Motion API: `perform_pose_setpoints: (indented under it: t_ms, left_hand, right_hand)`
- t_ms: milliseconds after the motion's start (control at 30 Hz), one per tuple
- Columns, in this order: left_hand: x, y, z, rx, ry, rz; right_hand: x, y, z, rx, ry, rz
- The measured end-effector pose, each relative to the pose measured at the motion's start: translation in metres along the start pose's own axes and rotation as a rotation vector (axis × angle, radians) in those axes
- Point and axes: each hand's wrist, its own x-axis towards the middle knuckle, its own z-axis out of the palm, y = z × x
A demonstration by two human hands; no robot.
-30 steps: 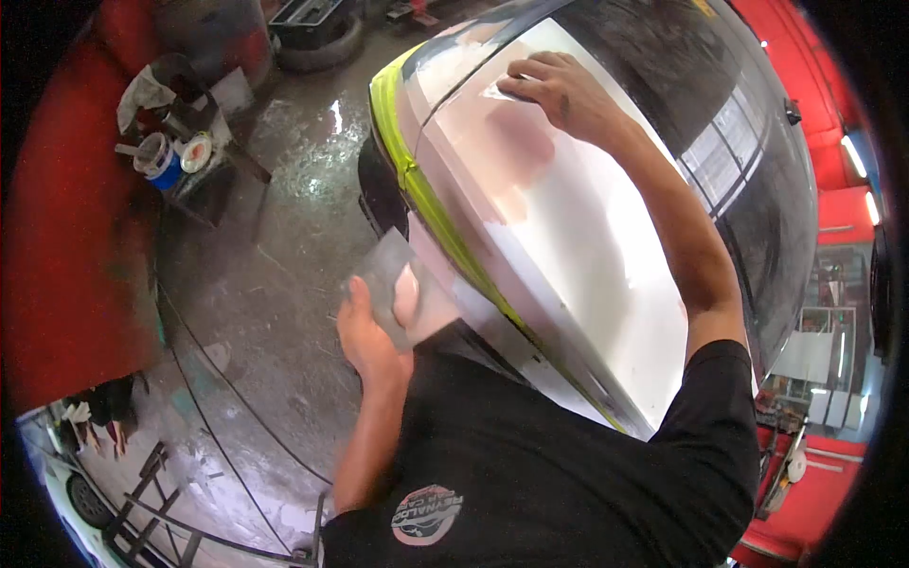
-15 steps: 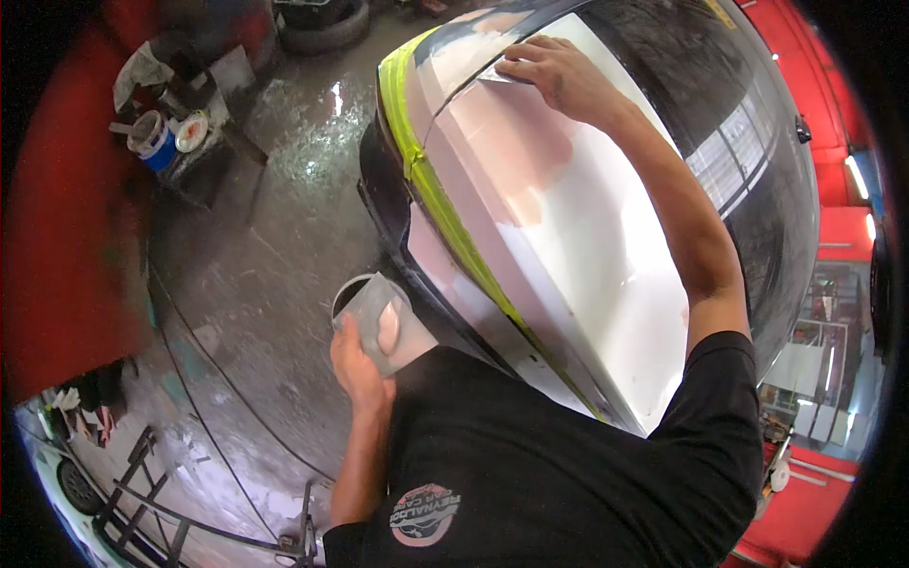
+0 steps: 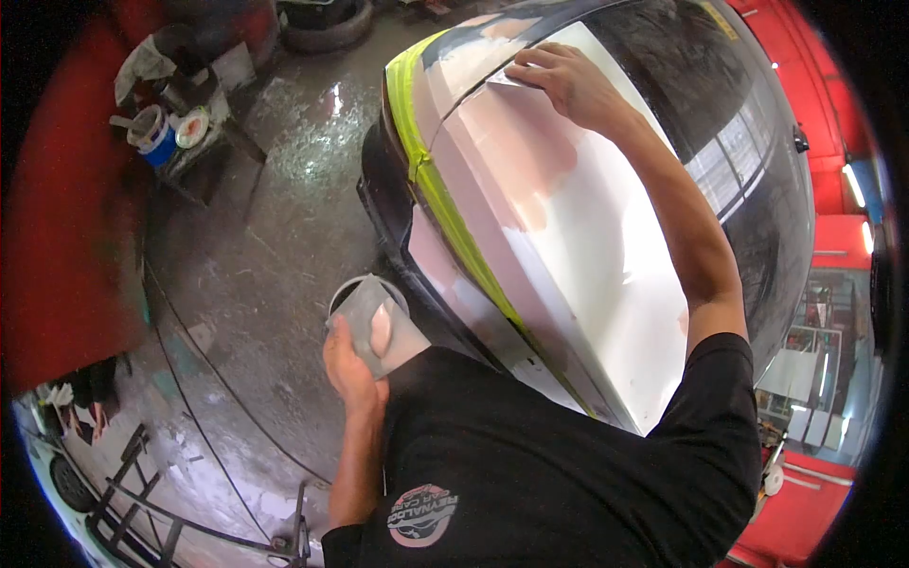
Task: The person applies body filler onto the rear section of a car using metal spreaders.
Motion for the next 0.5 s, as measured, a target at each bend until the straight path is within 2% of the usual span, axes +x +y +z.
perform_pose_setpoints:
  t_ms: [200, 500]
  left_hand:
    - [-0.001, -0.002, 0.000, 0.017, 0.010, -0.026]
    - [0.000, -0.004, 0.003, 0.013, 0.032, -0.026]
  right_hand:
    - [0.004, 0.005, 0.006, 0.007, -0.050, -0.017]
    - [-0.013, 0.002, 0.006, 0.105, -0.013, 0.000]
